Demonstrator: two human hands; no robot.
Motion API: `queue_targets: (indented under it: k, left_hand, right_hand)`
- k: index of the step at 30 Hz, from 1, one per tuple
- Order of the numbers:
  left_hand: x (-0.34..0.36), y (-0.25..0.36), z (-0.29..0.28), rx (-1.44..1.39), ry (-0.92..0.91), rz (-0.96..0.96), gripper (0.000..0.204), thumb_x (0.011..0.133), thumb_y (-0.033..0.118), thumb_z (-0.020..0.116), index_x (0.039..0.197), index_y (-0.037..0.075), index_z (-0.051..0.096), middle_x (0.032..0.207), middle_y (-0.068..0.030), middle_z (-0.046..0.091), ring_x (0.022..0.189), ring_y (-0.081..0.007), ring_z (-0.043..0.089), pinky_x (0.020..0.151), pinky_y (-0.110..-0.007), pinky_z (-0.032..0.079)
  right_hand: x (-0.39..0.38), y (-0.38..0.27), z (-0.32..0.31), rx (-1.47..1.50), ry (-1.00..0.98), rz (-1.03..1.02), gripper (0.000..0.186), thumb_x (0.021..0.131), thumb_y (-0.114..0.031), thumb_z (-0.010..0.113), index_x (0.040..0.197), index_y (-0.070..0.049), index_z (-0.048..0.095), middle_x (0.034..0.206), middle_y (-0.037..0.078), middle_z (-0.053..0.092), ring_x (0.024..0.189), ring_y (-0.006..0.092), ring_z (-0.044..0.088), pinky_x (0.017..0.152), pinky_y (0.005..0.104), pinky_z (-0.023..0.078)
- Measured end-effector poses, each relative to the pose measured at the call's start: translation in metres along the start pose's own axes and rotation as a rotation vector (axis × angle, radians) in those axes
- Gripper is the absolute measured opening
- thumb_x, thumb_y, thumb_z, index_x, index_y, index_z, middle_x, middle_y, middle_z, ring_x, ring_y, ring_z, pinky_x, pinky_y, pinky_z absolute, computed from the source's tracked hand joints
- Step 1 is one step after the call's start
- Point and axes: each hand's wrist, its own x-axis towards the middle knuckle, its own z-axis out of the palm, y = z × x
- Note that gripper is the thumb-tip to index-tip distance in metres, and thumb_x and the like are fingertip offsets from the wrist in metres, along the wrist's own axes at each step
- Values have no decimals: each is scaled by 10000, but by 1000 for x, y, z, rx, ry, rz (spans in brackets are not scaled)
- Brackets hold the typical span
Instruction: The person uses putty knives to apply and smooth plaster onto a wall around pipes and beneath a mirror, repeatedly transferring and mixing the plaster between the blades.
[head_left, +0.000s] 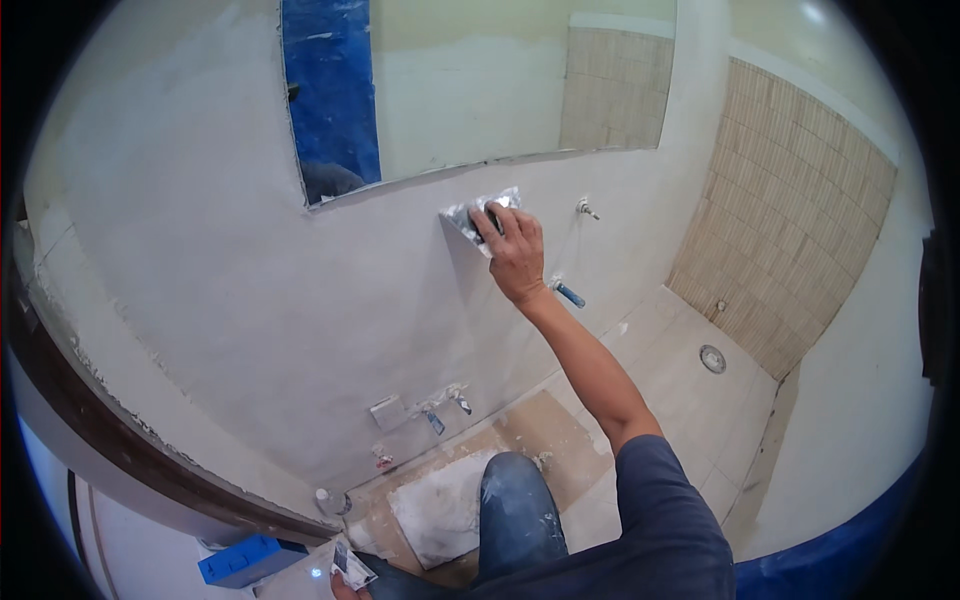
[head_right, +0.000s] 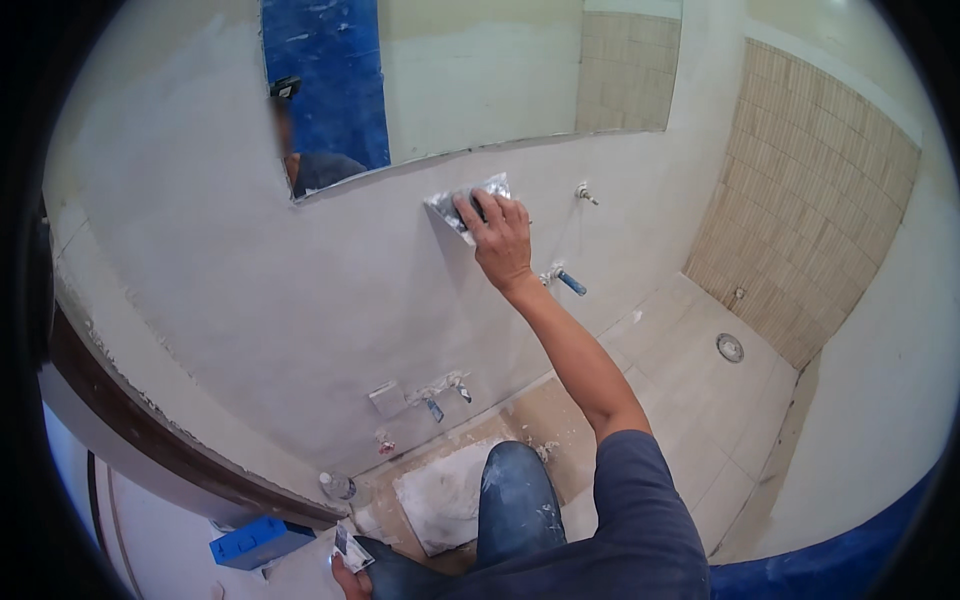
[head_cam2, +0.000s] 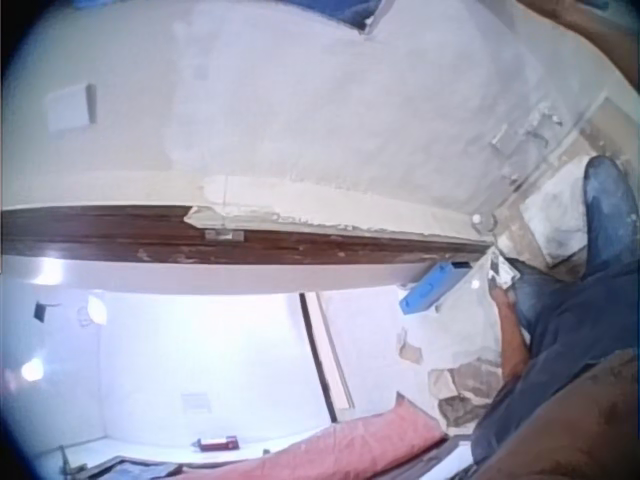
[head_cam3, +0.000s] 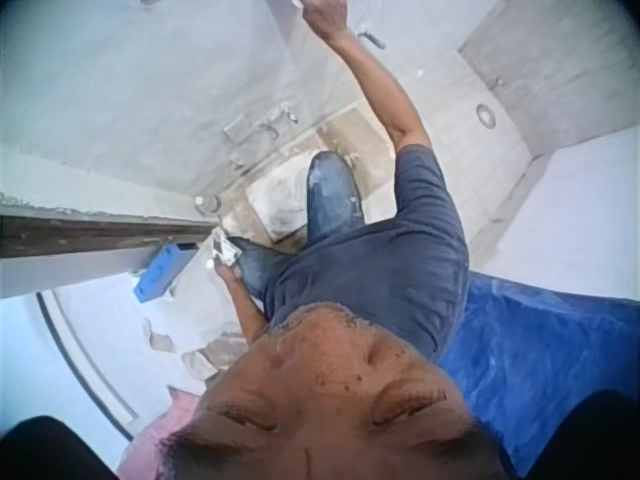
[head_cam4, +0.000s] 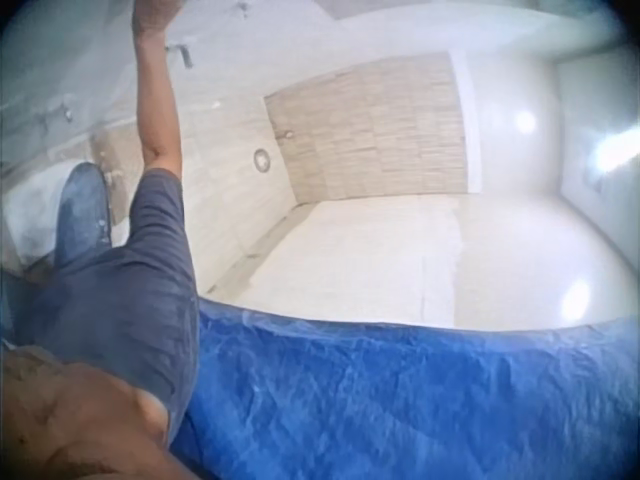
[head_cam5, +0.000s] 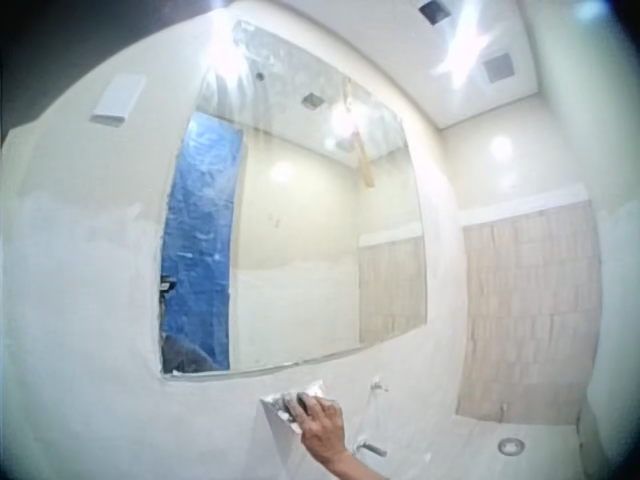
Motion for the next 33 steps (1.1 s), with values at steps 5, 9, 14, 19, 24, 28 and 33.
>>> queue_targets:
  k: [5,9,14,19,24,28,33]
  left_hand:
    - [1,3,2,25,22,-26,381,1071,290,459,1364,80,583,1314,-89,695,1183,-270,693,1018,-447,552]
    - [-5,9,8,35,-3,-9,377,1066,281,472,1367,81,581,1315,-85,695,1178,-271,694,1004,-454,558]
    - [-18,11,14,141,128,-105,540,1065,284,452,1520,9,543,1447,-131,645,1251,-296,654,986,-414,564]
    - [-4,7,15,41,17,-8,377,1059,271,495,1370,74,576,1319,-84,691,1174,-275,694,1009,-447,560]
    - [2,0,5,4,41,3,371,1053,276,519,1356,72,580,1304,-86,695,1165,-271,697,1002,-443,563]
    - [6,0,-3,55,86,-9,350,1057,271,516,1337,74,587,1279,-84,701,1146,-271,702,992,-443,564]
    - [5,2,-5,24,25,25,338,1066,264,501,1328,71,592,1271,-84,701,1140,-272,703,980,-442,563]
  right_hand:
    - [31,7,13,-21,136,49,710,774,67,664,1436,-188,654,1386,66,612,1236,289,547,1058,441,426]
    - [33,3,30,-34,190,59,731,779,66,639,1459,-203,630,1398,77,599,1245,293,537,1053,458,426]
    - [24,-6,41,-13,176,100,730,793,35,637,1482,-206,607,1437,80,567,1262,303,519,1037,468,436]
    - [-19,-15,-6,60,-105,27,699,813,34,633,1477,-183,605,1409,97,580,1227,314,538,1023,447,460]
    - [-14,-17,-38,292,-151,412,530,920,-32,594,1444,-108,595,1354,169,623,1199,376,619,1007,475,500]
    - [25,-1,-35,373,-169,1020,462,1025,-210,542,1442,-11,555,1368,209,611,1253,424,606,1039,520,494]
    - [60,-19,-15,270,-305,1134,456,1037,-230,542,1426,8,542,1359,203,595,1257,432,595,1020,538,515]
